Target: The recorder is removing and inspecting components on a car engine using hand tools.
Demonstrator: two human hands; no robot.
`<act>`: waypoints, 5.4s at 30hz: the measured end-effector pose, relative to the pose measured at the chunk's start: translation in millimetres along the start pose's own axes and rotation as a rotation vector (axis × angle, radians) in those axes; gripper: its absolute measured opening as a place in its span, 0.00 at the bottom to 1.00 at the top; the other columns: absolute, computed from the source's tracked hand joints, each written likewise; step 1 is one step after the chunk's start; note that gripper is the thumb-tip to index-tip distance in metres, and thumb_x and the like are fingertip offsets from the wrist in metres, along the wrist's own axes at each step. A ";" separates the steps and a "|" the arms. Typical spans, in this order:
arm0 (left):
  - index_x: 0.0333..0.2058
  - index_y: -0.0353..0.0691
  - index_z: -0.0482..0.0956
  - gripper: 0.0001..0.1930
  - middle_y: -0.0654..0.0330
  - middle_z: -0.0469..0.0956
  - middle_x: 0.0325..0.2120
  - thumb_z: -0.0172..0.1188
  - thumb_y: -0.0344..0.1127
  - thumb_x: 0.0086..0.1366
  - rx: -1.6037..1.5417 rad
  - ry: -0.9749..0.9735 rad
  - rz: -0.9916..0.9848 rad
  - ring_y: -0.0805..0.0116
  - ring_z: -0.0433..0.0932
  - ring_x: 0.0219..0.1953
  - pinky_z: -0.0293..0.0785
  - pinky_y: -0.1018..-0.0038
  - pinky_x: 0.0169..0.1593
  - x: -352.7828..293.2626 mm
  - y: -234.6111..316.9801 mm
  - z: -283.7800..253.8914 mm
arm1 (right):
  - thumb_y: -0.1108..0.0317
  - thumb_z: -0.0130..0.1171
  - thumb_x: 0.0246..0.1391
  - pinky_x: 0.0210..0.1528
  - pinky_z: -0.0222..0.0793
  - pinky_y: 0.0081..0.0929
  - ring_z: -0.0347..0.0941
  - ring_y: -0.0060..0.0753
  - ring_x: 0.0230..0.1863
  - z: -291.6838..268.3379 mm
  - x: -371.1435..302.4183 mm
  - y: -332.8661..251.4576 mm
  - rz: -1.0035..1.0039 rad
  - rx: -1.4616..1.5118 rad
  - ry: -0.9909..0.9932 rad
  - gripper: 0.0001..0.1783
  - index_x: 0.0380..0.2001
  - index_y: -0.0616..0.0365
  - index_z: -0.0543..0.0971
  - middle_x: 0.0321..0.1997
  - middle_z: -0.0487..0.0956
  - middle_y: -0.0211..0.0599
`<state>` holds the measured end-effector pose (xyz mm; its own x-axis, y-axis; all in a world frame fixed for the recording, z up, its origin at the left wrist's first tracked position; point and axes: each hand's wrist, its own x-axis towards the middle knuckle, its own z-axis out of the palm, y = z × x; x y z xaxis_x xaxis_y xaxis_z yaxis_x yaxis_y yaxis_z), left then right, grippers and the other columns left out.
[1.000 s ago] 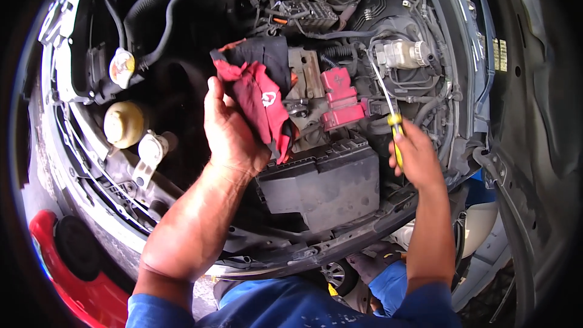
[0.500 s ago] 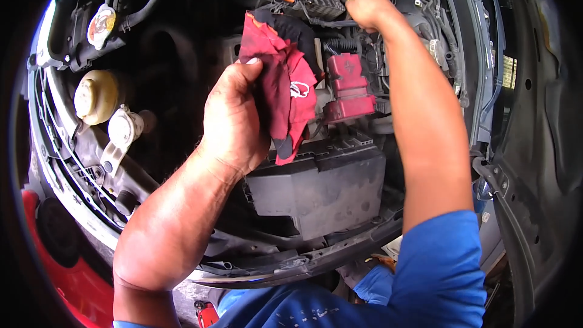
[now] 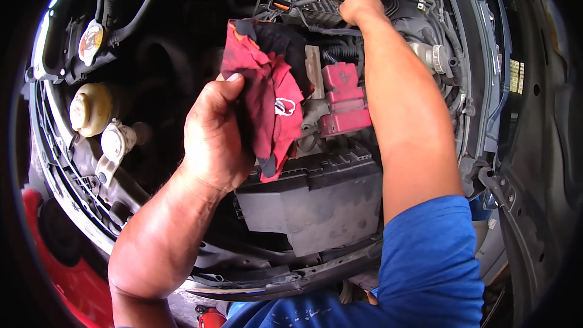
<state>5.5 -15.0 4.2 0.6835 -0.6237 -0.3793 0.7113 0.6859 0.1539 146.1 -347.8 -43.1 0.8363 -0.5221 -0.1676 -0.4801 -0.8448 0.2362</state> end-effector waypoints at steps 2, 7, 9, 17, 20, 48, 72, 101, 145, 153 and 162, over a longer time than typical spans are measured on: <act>0.54 0.35 0.66 0.18 0.56 0.72 0.50 0.44 0.34 0.68 -0.008 0.004 -0.001 0.68 0.73 0.51 0.67 0.69 0.60 0.2 0.1 0.6 | 0.62 0.53 0.52 0.62 0.67 0.38 0.70 0.49 0.62 6.9 3.5 7.1 -0.019 -0.044 0.004 0.31 0.61 0.56 0.68 0.58 0.75 0.52; 0.57 0.37 0.65 0.20 0.56 0.72 0.52 0.45 0.35 0.67 -0.052 0.004 -0.034 0.66 0.73 0.53 0.68 0.66 0.60 -0.4 0.9 -0.5 | 0.63 0.53 0.52 0.39 0.78 0.38 0.81 0.47 0.39 17.7 -2.7 5.4 0.061 0.292 -0.138 0.28 0.59 0.56 0.71 0.48 0.81 0.50; 0.57 0.37 0.65 0.21 0.56 0.72 0.52 0.45 0.36 0.67 -0.053 0.000 -0.035 0.66 0.73 0.53 0.68 0.66 0.60 -0.7 0.5 0.4 | 0.63 0.53 0.55 0.25 0.74 0.32 0.78 0.35 0.25 19.5 -6.7 5.0 0.117 0.548 -0.196 0.22 0.54 0.56 0.74 0.36 0.82 0.41; 0.59 0.38 0.66 0.23 0.57 0.72 0.54 0.45 0.37 0.67 -0.076 0.028 -0.013 0.64 0.72 0.55 0.65 0.65 0.62 1.7 -0.5 -0.1 | 0.65 0.50 0.60 0.26 0.68 0.25 0.68 0.19 0.24 7.9 -20.9 2.0 0.199 1.038 -0.319 0.23 0.59 0.43 0.72 0.27 0.71 0.23; 0.58 0.38 0.67 0.23 0.57 0.73 0.54 0.46 0.37 0.66 -0.090 0.024 -0.010 0.63 0.72 0.55 0.65 0.64 0.62 1.6 -0.2 0.9 | 0.64 0.52 0.60 0.27 0.69 0.24 0.70 0.20 0.25 5.7 -27.6 7.5 0.257 1.079 -0.320 0.24 0.60 0.42 0.71 0.27 0.73 0.24; 0.57 0.39 0.68 0.23 0.57 0.74 0.53 0.46 0.37 0.64 -0.076 0.034 -0.006 0.63 0.74 0.54 0.66 0.64 0.62 2.5 -0.3 1.6 | 0.62 0.54 0.61 0.23 0.69 0.22 0.72 0.24 0.25 5.5 -27.4 16.5 0.289 1.438 -0.377 0.11 0.44 0.52 0.74 0.30 0.76 0.32; 0.55 0.39 0.71 0.21 0.57 0.76 0.51 0.47 0.37 0.64 -0.075 0.045 -0.021 0.62 0.74 0.53 0.65 0.63 0.62 1.3 1.3 1.7 | 0.63 0.52 0.64 0.23 0.70 0.25 0.72 0.26 0.25 3.4 -32.8 17.3 0.252 1.502 -0.382 0.13 0.51 0.47 0.73 0.29 0.75 0.33; 0.55 0.41 0.72 0.26 0.56 0.75 0.55 0.48 0.48 0.62 -0.191 -0.006 -0.107 0.56 0.72 0.57 0.62 0.57 0.65 0.8 8.8 1.7 | 0.64 0.50 0.63 0.22 0.70 0.25 0.73 0.24 0.25 -46.3 -82.0 18.7 0.225 1.463 -0.506 0.13 0.50 0.48 0.73 0.29 0.76 0.31; 0.54 0.39 0.72 0.27 0.49 0.81 0.42 0.41 0.55 0.69 -0.086 0.104 0.110 0.47 0.83 0.31 0.83 0.52 0.35 5.5 20.6 2.1 | 0.69 0.52 0.52 0.55 0.70 0.36 0.77 0.46 0.53 -127.0 -247.8 68.0 -0.131 0.755 -0.273 0.29 0.59 0.67 0.69 0.50 0.79 0.57; 0.52 0.40 0.74 0.27 0.50 0.80 0.45 0.43 0.57 0.68 -0.016 0.159 0.099 0.51 0.83 0.38 0.83 0.56 0.39 1.9 20.8 7.1 | 0.67 0.56 0.50 0.56 0.69 0.41 0.73 0.56 0.54 -41.6 -61.7 8.0 -0.438 0.388 -0.003 0.28 0.56 0.64 0.71 0.51 0.77 0.59; 0.50 0.43 0.75 0.29 0.56 0.80 0.45 0.49 0.62 0.65 -0.056 0.122 -0.049 0.56 0.79 0.45 0.77 0.59 0.49 -12.4 11.1 11.4 | 0.71 0.58 0.49 0.58 0.67 0.45 0.71 0.61 0.55 -20.5 -40.8 -9.3 -0.407 0.380 0.059 0.32 0.61 0.58 0.68 0.51 0.76 0.62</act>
<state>6.8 -3.9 21.0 0.6204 -0.6093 -0.4938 0.7308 0.6776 0.0820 121.9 -316.2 -18.8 0.9823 -0.1466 -0.1164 -0.1677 -0.9653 -0.2001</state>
